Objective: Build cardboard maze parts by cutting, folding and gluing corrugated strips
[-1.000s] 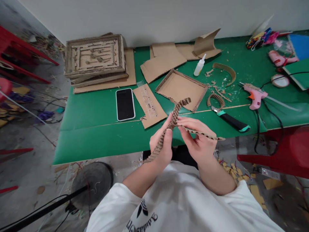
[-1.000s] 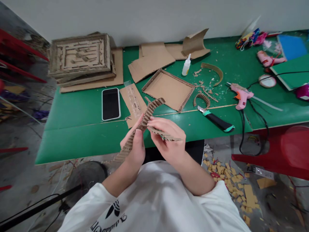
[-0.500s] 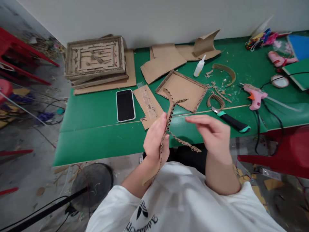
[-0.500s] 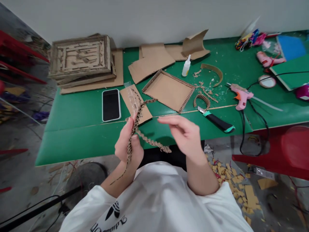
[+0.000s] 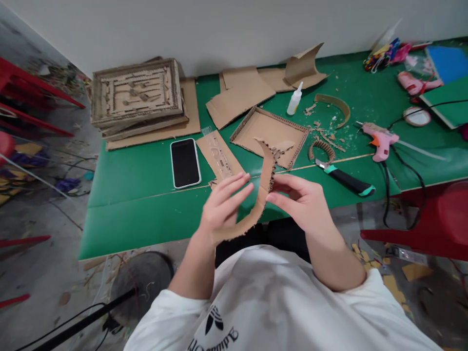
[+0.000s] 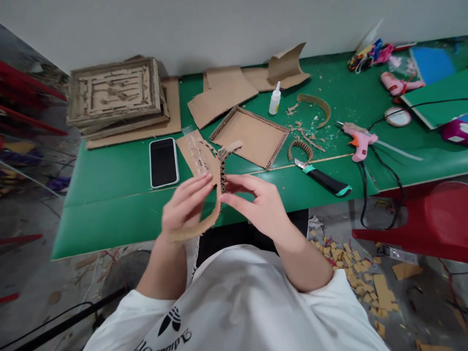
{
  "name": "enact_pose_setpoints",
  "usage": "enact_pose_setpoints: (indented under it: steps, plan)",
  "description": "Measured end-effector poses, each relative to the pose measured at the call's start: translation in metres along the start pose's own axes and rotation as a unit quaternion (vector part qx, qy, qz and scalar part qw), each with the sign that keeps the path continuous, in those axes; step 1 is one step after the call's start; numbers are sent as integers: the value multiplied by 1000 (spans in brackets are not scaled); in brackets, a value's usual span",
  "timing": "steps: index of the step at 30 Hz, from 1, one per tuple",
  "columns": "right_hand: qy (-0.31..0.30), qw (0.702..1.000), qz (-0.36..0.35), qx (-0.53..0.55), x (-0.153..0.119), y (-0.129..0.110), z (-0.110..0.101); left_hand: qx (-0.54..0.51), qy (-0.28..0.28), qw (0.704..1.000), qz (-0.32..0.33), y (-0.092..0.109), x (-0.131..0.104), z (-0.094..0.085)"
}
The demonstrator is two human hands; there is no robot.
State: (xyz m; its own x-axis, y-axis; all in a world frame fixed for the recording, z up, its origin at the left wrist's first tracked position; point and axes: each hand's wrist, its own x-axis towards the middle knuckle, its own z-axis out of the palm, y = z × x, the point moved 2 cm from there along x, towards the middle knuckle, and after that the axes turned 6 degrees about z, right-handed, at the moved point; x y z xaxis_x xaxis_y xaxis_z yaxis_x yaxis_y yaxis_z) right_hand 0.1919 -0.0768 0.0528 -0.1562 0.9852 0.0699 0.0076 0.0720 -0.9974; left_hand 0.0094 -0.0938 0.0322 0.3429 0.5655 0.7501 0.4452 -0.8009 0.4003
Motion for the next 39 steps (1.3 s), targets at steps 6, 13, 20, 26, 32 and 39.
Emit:
enact_pose_setpoints:
  steps: [6,13,20,26,32,39]
  plan:
    - [37,989,-86,-117,1,-10,-1,-85,114,969,-203,6,6,-16]
    - [80,971,-123,-186,-3,-11,9,-150,132,948,-246,21,12,22]
    - [66,963,-145,-219,-8,-15,10,-148,140,937,-283,22,11,23]
    - [61,951,-180,-245,-8,-15,10,-190,167,925,-282,24,13,28]
    - [73,926,-233,-289,-9,-14,12,-232,197,894,-330,23,12,32]
    - [74,920,-252,-289,-9,-16,13,-253,212,876,-351,21,15,30]
